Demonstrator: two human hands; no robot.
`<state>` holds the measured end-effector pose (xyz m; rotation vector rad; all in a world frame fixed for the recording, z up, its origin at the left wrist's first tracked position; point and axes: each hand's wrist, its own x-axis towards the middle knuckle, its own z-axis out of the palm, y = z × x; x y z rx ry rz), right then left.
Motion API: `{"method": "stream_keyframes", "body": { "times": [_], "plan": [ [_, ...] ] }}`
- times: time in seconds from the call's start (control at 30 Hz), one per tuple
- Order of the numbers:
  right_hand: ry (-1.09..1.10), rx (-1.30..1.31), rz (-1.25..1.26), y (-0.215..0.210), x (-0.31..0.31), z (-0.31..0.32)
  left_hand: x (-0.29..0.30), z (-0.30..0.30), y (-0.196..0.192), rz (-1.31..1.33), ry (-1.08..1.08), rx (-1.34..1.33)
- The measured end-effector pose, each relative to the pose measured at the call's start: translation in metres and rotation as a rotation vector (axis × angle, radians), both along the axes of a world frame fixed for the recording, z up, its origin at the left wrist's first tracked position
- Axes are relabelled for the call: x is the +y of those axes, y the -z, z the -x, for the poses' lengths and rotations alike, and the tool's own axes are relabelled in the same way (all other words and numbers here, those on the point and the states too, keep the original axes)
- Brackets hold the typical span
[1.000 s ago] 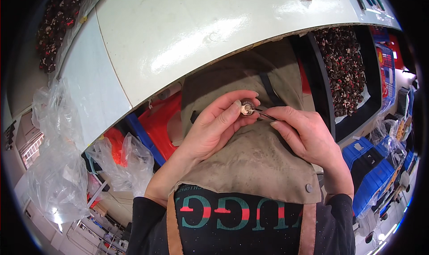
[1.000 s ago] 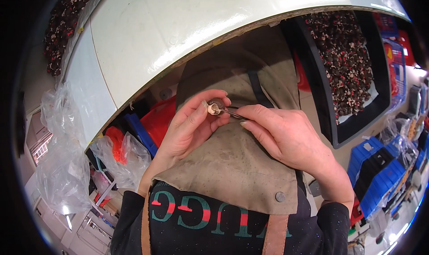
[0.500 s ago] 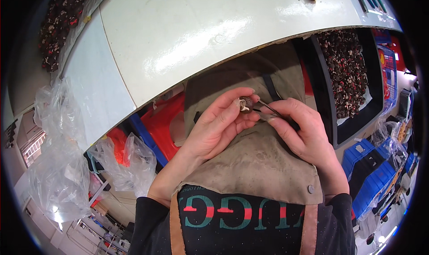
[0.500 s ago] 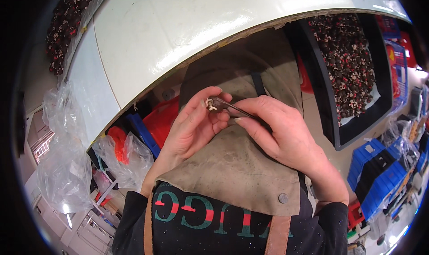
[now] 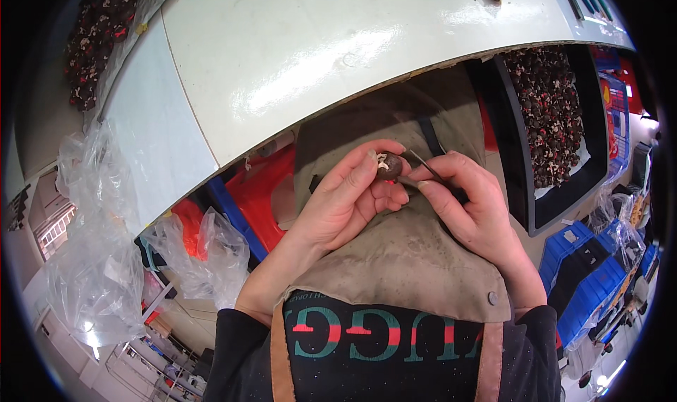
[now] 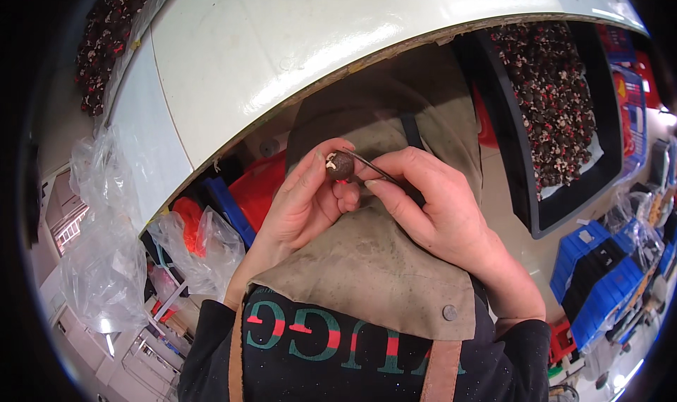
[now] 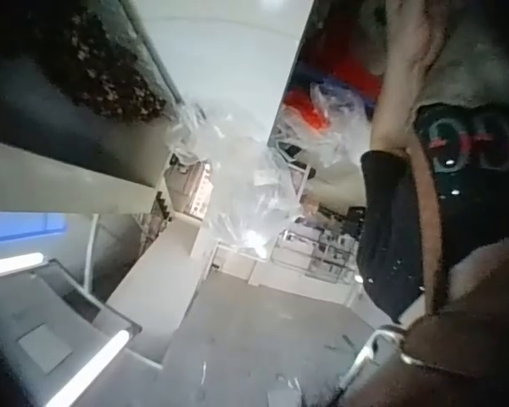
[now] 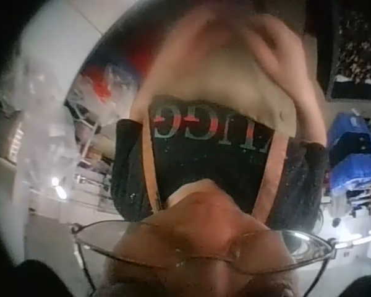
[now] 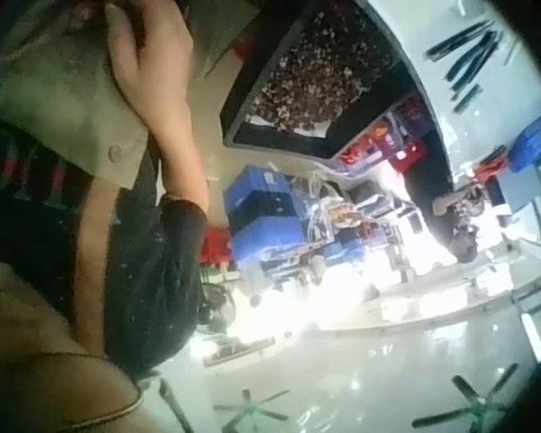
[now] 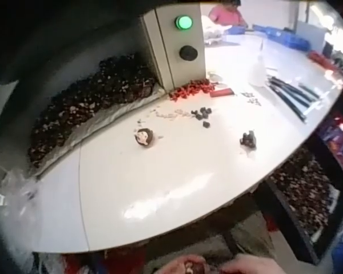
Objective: Assembling and applying glue to small decorative toy components at a factory workbench.
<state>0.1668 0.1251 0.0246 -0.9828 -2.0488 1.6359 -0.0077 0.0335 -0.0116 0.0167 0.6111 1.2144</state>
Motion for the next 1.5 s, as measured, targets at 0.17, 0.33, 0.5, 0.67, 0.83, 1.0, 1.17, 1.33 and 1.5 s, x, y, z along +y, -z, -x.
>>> {"method": "stream_keyframes", "body": {
  "times": [0.17, 0.33, 0.5, 0.67, 0.83, 1.0, 1.17, 1.33, 1.5],
  "plan": [
    [0.019, -0.015, 0.05, -0.002, 0.0, 0.0, -0.001, 0.0, 0.004, -0.053, -0.011, -0.02],
    [0.039, 0.0, 0.044, -0.002, 0.0, 0.002, -0.001, -0.006, -0.004, -0.02, -0.039, 0.123],
    [0.027, 0.005, 0.013, -0.003, 0.004, 0.002, 0.0, -0.01, -0.011, -0.049, -0.094, 0.205],
    [-0.143, -0.112, -0.154, -0.012, 0.012, -0.009, -0.002, -0.007, -0.011, -0.015, 0.001, 0.309],
    [-0.178, -0.13, -0.159, -0.023, 0.019, -0.015, 0.001, -0.009, -0.015, -0.03, 0.022, 0.309],
    [-0.225, -0.182, -0.188, -0.036, 0.027, -0.019, 0.002, -0.009, -0.011, -0.111, 0.012, 0.213],
    [0.176, -0.138, -0.274, -0.087, 0.076, -0.029, 0.001, -0.002, -0.025, -0.126, -0.008, 0.291],
    [0.517, -0.203, -0.751, -0.115, 0.138, -0.059, 0.006, -0.002, -0.05, -0.094, 0.011, 0.3],
    [0.39, -0.368, -0.847, -0.121, 0.154, -0.027, -0.002, 0.009, -0.059, -0.051, 0.021, 0.295]
  ]
}}
